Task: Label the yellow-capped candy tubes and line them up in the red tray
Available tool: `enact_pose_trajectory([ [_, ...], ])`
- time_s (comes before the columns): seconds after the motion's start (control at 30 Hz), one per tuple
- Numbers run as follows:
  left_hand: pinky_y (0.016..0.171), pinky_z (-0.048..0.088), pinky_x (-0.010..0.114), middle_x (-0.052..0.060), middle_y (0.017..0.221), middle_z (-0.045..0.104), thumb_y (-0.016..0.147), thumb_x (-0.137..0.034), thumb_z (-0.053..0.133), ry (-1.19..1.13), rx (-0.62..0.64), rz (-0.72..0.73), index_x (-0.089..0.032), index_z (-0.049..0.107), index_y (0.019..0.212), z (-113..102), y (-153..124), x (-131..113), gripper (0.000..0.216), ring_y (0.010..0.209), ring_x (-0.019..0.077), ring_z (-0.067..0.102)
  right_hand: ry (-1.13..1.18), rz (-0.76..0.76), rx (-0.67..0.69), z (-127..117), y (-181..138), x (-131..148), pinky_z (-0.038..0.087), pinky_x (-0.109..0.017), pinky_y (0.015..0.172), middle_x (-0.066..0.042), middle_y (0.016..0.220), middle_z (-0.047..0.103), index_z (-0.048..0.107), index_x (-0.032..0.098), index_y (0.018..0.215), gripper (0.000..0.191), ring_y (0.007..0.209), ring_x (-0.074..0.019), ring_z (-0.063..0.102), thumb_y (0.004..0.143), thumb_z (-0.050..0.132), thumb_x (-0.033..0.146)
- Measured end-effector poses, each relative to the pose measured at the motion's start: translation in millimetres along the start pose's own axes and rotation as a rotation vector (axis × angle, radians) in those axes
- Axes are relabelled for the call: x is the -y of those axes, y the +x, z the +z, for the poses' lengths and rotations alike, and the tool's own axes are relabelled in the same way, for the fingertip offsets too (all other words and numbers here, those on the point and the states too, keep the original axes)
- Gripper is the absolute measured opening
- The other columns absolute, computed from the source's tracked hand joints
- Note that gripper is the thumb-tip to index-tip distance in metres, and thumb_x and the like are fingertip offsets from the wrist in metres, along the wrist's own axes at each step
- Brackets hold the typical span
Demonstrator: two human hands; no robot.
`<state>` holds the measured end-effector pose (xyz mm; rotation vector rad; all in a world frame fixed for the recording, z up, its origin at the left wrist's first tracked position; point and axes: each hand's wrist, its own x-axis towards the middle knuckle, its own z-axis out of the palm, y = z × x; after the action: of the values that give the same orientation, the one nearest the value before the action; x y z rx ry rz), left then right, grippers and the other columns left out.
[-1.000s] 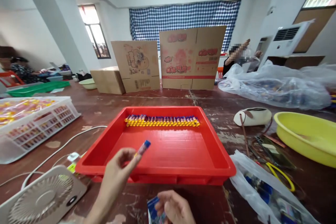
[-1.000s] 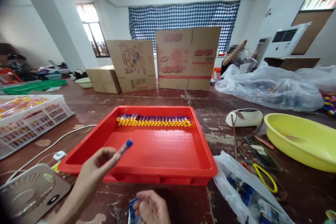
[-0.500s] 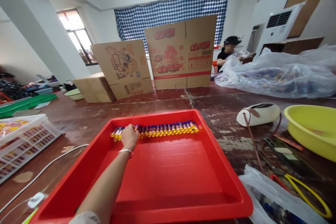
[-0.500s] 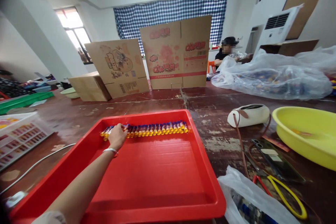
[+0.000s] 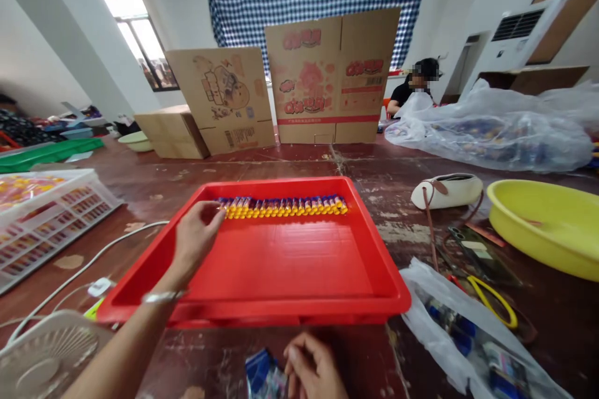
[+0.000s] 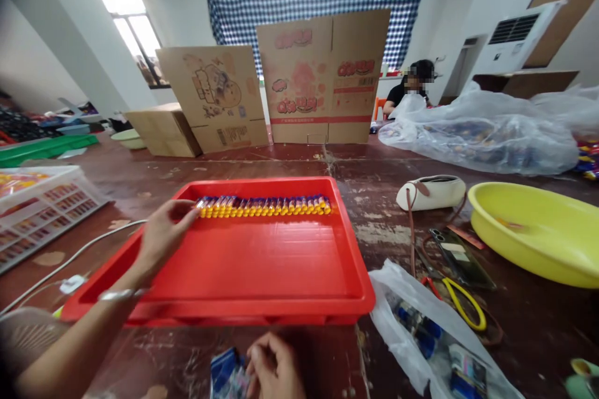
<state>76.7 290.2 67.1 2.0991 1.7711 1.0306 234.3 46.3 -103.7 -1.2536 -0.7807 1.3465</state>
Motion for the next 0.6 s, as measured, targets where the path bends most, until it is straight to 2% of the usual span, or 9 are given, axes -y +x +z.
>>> enact_pose_trajectory([
  [0.07,0.077,0.053,0.029,0.004,0.090,0.075,0.083,-0.045,0.059,-0.069,-0.060,-0.012,-0.021,0.068,0.098,-36,-62,10,0.030,0.083,0.0215,0.070,-0.114,-0.053,0.003,-3,-3,7,0.034,-0.022,0.045,0.001,0.064,0.058,0.057,0.019,0.074,0.049,0.042,-0.0096,0.048,0.083,0.057,0.068],
  [0.13,0.070,0.054,0.028,0.001,0.082,0.075,0.082,-0.048,0.063,-0.116,-0.019,-0.066,-0.023,0.070,0.093,-55,-132,24,0.028,0.075,0.0206,0.070,-0.278,-0.084,0.027,-6,-5,16,0.037,-0.023,0.048,0.003,0.059,0.056,0.057,0.020,0.072,0.040,0.044,-0.0109,0.049,0.089,0.055,0.055],
  [0.2,0.068,0.054,0.028,0.001,0.080,0.075,0.083,-0.047,0.063,-0.152,0.128,-0.087,-0.024,0.071,0.090,-54,-198,37,0.026,0.072,0.0204,0.070,-0.482,-0.131,0.068,-8,-5,23,0.040,-0.025,0.055,0.003,0.056,0.056,0.060,0.020,0.072,0.029,0.051,-0.0135,0.054,0.092,0.055,0.041],
  [0.3,0.074,0.055,0.031,0.004,0.089,0.077,0.088,-0.041,0.060,-0.190,0.332,-0.006,-0.023,0.072,0.094,-30,-272,48,0.022,0.082,0.0222,0.071,-0.728,-0.197,0.118,-4,-5,28,0.043,-0.026,0.067,-0.001,0.069,0.069,0.064,0.020,0.074,0.020,0.068,-0.0168,0.062,0.091,0.058,0.030],
  [0.4,0.083,0.056,0.036,0.007,0.100,0.075,0.091,-0.031,0.057,-0.164,0.355,0.135,-0.022,0.071,0.107,-3,-307,50,0.024,0.094,0.0246,0.069,-0.863,-0.191,0.128,2,-5,31,0.043,-0.027,0.070,-0.004,0.078,0.073,0.066,0.020,0.078,0.016,0.074,-0.0182,0.065,0.089,0.063,0.032],
  [0.5,0.086,0.055,0.042,0.011,0.107,0.071,0.092,-0.024,0.055,-0.059,0.328,0.241,-0.021,0.069,0.116,11,-313,46,0.028,0.099,0.0272,0.065,-0.945,-0.183,0.106,4,-4,33,0.043,-0.027,0.069,-0.003,0.079,0.073,0.067,0.020,0.084,0.017,0.075,-0.0184,0.065,0.082,0.072,0.036],
  [0.6,0.086,0.055,0.045,0.014,0.112,0.067,0.090,-0.021,0.056,0.070,0.327,0.289,-0.019,0.069,0.119,15,-313,44,0.031,0.102,0.0303,0.062,-0.980,-0.182,0.118,3,-1,31,0.041,-0.025,0.063,-0.001,0.073,0.069,0.067,0.020,0.077,0.017,0.067,-0.0161,0.060,0.077,0.077,0.034],
])
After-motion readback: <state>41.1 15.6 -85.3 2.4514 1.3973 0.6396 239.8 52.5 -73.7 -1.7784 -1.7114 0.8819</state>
